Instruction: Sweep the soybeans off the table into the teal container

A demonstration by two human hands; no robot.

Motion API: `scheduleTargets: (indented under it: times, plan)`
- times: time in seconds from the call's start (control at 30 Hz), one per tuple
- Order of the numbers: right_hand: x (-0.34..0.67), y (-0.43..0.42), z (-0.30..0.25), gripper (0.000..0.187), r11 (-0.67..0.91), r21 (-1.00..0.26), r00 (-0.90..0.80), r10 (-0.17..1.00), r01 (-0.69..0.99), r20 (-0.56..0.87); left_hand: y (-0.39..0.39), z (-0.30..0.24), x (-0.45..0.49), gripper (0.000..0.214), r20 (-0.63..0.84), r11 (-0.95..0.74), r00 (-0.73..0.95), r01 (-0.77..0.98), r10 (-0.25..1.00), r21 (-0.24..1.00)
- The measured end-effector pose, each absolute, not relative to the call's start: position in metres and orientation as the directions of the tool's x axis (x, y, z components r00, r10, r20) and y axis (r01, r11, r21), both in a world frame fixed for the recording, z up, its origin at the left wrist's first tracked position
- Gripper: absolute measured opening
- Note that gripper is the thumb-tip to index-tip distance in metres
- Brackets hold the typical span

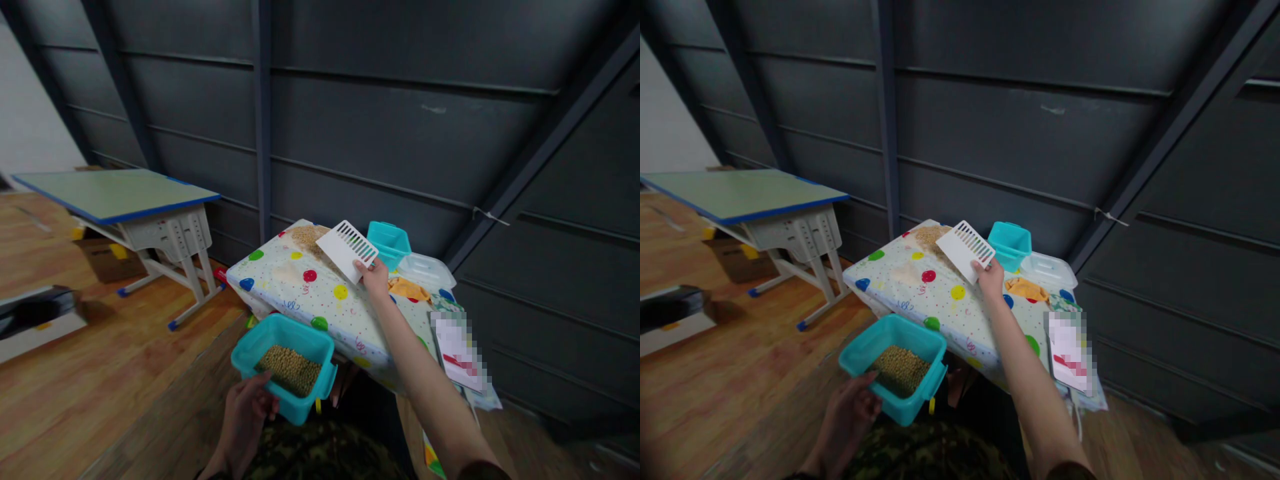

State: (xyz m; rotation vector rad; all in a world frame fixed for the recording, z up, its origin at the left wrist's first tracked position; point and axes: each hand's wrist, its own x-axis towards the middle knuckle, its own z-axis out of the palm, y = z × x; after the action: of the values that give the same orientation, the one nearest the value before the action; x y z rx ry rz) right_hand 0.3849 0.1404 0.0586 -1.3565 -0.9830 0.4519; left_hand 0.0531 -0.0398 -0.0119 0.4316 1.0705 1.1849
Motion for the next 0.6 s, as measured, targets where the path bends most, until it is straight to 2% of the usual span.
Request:
scheduleTargets:
  times: [0.07,0.17,0.33,0.47,0.6]
  plan:
    - [0.39,0.139,0.053,0.058,0.198,-0.948,0.565,0.765,0.25,0.31,-0.04,-0.017,0.053,0.042,-0.452,0.377,-0.013,-0.53,0.892,0.759]
    - [0.388,0.138,0.048,0.053,0.193,-0.947,0.503,0.81,0.258,0.302,-0.04,-0.028,0.052,0.041,-0.462,0.385,-0.008,-0.539,0.887,0.749]
    - [0.38,0.14,0.045,0.037,0.164,-0.908,0.36,0.879,0.386,0.313,-0.039,-0.041,0.05,0.039,-0.464,0.395,0.006,-0.535,0.886,0.747]
    - [0.388,0.143,0.045,0.029,0.083,-0.865,0.432,0.84,0.494,0.328,-0.041,-0.035,0.049,0.039,-0.477,0.428,0.043,-0.519,0.878,0.74]
    - [0.398,0.144,0.044,0.031,-0.003,-0.87,0.549,0.776,0.494,0.309,-0.042,-0.027,0.05,0.039,-0.483,0.438,0.045,-0.503,0.874,0.745]
